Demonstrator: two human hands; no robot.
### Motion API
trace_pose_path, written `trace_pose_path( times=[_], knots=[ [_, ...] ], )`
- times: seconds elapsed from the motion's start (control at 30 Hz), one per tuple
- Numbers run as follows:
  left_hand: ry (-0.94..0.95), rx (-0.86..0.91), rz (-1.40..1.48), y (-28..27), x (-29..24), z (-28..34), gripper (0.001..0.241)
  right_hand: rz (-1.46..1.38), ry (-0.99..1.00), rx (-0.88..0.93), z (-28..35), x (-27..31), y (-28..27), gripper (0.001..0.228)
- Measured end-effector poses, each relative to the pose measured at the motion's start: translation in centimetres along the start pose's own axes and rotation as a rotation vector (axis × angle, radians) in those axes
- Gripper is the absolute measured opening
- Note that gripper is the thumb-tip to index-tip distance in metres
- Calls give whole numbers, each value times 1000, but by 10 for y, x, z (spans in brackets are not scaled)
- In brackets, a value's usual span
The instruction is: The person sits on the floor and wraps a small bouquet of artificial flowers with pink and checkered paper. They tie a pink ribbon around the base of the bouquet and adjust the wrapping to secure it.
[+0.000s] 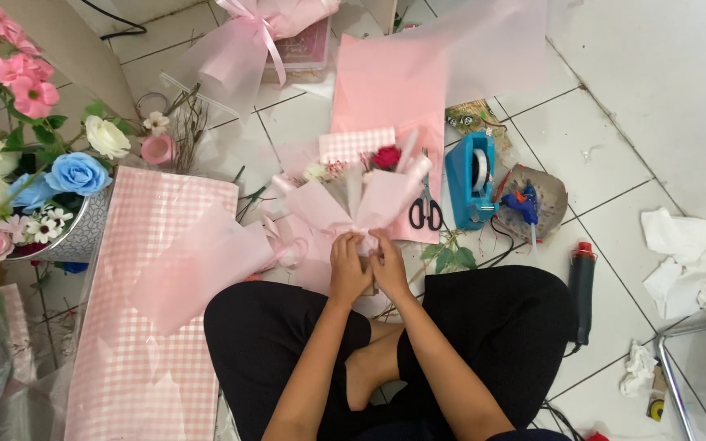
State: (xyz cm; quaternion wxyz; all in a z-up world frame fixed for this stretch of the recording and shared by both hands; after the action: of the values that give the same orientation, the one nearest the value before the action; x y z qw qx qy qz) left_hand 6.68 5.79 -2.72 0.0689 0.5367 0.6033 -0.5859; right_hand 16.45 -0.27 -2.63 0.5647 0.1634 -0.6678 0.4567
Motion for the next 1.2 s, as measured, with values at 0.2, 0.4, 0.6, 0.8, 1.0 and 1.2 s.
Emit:
trace_pose_path(
  times=[0.2,0.4,0.6,0.8,1.0,1.2],
  knots=[
    [41,81,-11,15,9,5,51,233,28,70,-2,-42,18,52],
    [-236,-21,201,-3,22,11,36,416,136,110,11,-7,14,50],
    [-970,-429,604,29,163,57,28,533,143,139,21,26,21,92],
    [-1080,-353,773,40,142,54,45,558,169,91,22,25,34,108],
    [-1134,-390,924,40,146,49,39,324,167,1,19,29,22,102],
    [-1065,-364,939,21,121,18,34,248,186,-7,23,21,19,103]
  ],
)
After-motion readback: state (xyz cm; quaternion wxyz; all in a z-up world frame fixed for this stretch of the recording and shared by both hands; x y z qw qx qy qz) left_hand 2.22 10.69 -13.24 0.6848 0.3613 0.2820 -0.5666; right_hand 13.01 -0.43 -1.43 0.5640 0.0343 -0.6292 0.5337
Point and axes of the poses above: each hand's wrist, its own z-axis away from the middle knuckle, its own y-axis out of the palm, x = y × z, the point moved 8 cm from there along -z, towards the middle knuckle, and after that the axes turned 3 degrees about -x, right-handed, at the moved point
